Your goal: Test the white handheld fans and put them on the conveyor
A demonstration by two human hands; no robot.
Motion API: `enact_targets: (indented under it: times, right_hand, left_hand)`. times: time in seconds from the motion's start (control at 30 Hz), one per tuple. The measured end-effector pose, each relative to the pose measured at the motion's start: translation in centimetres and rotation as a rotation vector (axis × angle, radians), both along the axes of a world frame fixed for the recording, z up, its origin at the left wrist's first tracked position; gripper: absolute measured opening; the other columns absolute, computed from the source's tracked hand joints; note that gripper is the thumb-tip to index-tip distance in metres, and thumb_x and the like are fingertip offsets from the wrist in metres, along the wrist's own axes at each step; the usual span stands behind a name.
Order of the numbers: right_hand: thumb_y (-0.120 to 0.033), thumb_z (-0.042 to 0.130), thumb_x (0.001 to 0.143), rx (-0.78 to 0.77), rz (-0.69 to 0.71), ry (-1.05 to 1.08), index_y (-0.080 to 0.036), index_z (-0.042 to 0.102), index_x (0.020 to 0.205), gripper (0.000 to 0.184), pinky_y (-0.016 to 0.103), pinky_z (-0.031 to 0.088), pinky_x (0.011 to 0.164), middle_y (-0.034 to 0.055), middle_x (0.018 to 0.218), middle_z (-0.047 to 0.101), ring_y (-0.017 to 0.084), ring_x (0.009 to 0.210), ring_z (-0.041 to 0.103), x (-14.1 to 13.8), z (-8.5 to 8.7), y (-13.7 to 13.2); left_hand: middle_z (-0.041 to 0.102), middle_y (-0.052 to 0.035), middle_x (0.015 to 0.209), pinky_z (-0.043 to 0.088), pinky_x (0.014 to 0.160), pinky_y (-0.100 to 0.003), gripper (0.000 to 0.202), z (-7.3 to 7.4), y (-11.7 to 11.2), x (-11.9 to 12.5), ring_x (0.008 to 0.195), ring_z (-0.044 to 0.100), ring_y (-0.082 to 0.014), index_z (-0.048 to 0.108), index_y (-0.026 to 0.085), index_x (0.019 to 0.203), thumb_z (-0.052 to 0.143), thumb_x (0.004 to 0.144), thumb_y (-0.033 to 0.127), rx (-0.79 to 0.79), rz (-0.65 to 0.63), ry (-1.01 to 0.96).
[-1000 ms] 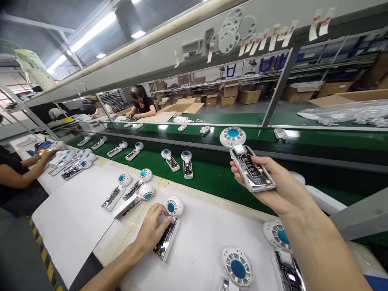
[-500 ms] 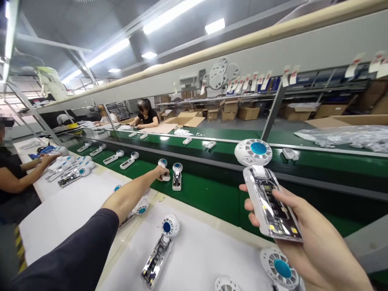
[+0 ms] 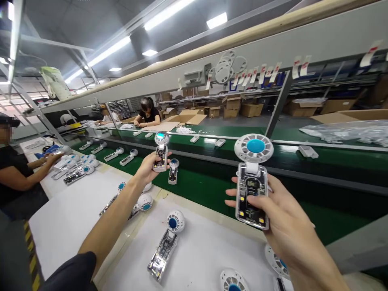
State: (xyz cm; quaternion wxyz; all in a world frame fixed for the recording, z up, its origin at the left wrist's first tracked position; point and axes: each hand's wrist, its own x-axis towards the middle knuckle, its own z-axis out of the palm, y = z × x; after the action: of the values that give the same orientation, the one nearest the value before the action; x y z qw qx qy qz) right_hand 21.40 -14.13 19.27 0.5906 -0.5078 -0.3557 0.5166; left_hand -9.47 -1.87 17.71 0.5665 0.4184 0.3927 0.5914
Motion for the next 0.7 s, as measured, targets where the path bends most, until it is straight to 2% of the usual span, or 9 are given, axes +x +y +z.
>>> enact_targets:
  times: [0.1,0.2,0.3,0.4,0.5,0.57,0.7]
  right_hand:
    - [-0.028,0.087,0.061,0.103,0.062,0.004,-0.026,0.057,0.124,0.069,0.036,0.068,0.069,0.008,0.116,0.074,0.03,0.089,0.078,-1.1,-0.4,-0.3]
    - [-0.028,0.082,0.073,0.191,0.102,0.017,-0.028,0.054,0.124,0.058,0.039,0.068,0.072,0.0055,0.116,0.073,0.028,0.092,0.077,-1.6,-1.2,-0.3]
    - [-0.027,0.077,0.081,0.252,0.148,0.022,-0.03,0.048,0.132,0.06,0.04,0.067,0.071,0.0054,0.118,0.071,0.025,0.091,0.077,-1.7,-1.9,-0.2]
    - [-0.025,0.071,0.087,0.286,0.19,-0.008,-0.034,0.037,0.146,0.069,0.041,0.066,0.077,0.0058,0.123,0.068,0.023,0.095,0.076,-1.9,-2.2,-0.1]
    - [-0.025,0.07,0.089,0.313,0.216,-0.034,-0.035,0.032,0.149,0.072,0.043,0.065,0.083,0.0068,0.128,0.065,0.023,0.099,0.075,-2.0,-2.3,-0.2]
    - [-0.026,0.07,0.088,0.321,0.224,-0.03,-0.035,0.033,0.148,0.071,0.043,0.064,0.083,0.0071,0.129,0.065,0.024,0.101,0.074,-2.2,-2.3,-0.3]
    - [-0.026,0.071,0.086,0.284,0.257,0.002,-0.036,0.034,0.145,0.07,0.042,0.065,0.076,0.0065,0.127,0.066,0.024,0.096,0.075,-2.4,-2.3,-0.2]
  left_hand:
    - [0.069,-0.0112,0.126,0.063,0.068,-0.041,0.05,1.3,-4.1,2.6,0.088,0.073,-0.0247,0.047,0.018,0.117,0.062,0.07,0.008,0.133,-0.094,-0.068]
    - [0.069,-0.0086,0.122,0.062,0.059,-0.037,0.061,1.9,-7.1,5.1,0.074,0.074,-0.0223,0.038,0.023,0.124,0.064,0.07,0.01,0.231,-0.245,-0.089]
    - [0.067,-0.0073,0.12,0.06,0.056,-0.033,0.068,1.6,-8.8,6.8,0.07,0.074,-0.0199,0.032,0.027,0.132,0.063,0.074,0.01,0.255,-0.377,-0.116]
    - [0.065,-0.007,0.121,0.06,0.059,-0.033,0.072,0.9,-9.6,7.7,0.071,0.074,-0.0193,0.029,0.03,0.138,0.062,0.078,0.009,0.226,-0.461,-0.126]
    - [0.064,-0.0083,0.125,0.061,0.063,-0.035,0.073,0.4,-9.7,8.0,0.072,0.075,-0.0195,0.027,0.031,0.141,0.061,0.08,0.008,0.203,-0.503,-0.105]
    - [0.063,-0.0094,0.128,0.062,0.064,-0.036,0.074,0.3,-9.6,8.1,0.073,0.075,-0.0202,0.028,0.031,0.141,0.062,0.079,0.009,0.194,-0.491,-0.094]
    - [0.066,-0.009,0.118,0.06,0.059,-0.034,0.075,0.4,-9.3,8.2,0.067,0.074,-0.0207,0.028,0.028,0.14,0.062,0.077,0.008,0.168,-0.456,-0.062]
